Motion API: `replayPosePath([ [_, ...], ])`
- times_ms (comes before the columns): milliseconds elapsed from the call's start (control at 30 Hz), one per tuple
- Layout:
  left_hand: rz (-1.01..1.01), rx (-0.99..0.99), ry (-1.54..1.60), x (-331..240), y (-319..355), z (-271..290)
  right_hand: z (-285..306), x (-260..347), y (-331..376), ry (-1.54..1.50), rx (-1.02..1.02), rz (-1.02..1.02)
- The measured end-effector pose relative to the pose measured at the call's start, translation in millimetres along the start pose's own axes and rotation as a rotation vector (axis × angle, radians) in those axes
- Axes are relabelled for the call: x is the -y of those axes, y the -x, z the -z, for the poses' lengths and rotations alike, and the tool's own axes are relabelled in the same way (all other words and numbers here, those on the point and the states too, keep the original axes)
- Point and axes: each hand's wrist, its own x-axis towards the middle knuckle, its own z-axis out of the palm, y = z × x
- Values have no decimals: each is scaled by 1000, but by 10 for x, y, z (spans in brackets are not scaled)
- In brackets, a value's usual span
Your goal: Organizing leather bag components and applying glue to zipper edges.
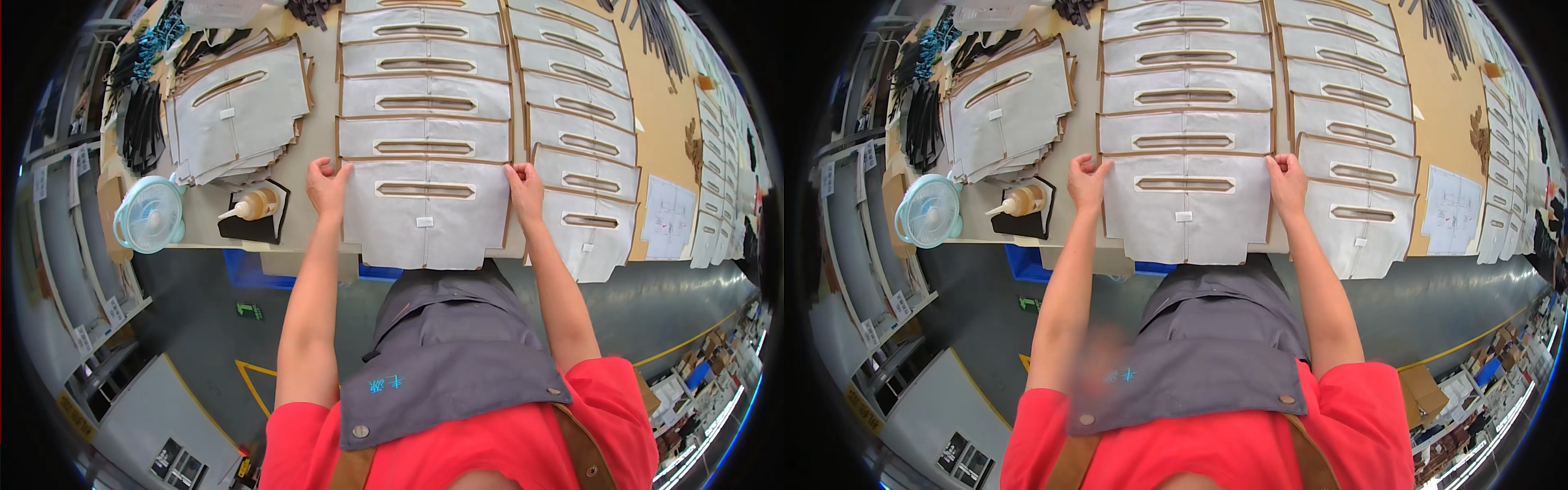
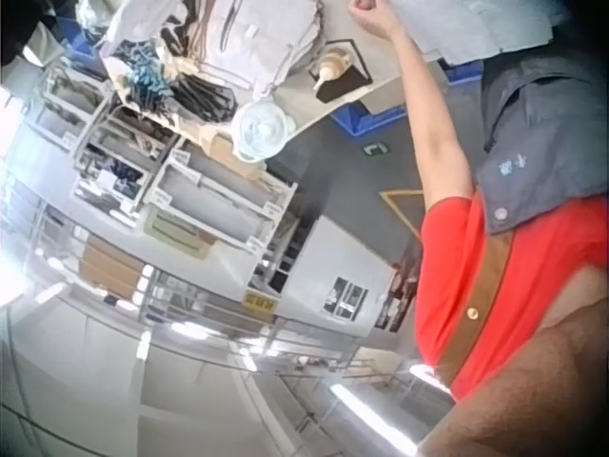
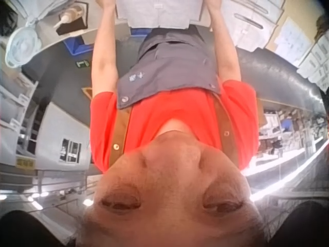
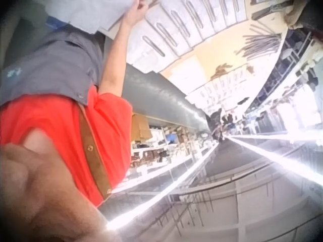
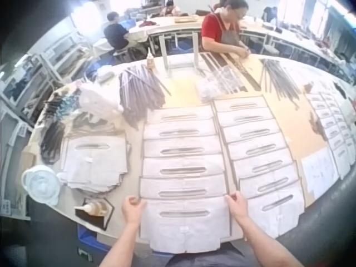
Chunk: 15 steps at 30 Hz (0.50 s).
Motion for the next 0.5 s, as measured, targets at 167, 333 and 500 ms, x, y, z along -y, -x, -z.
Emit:
replayPosePath([
  [167,-22,-195,237,-135,360,182,70,7,80,-9,31,57],
  [333,-120,-316,784,-497,627,921,351,552,200,-132,-119,258],
  [500,-691,-583,1066,-1592,809,2745,1428,2465,855,-550,-114,852],
])
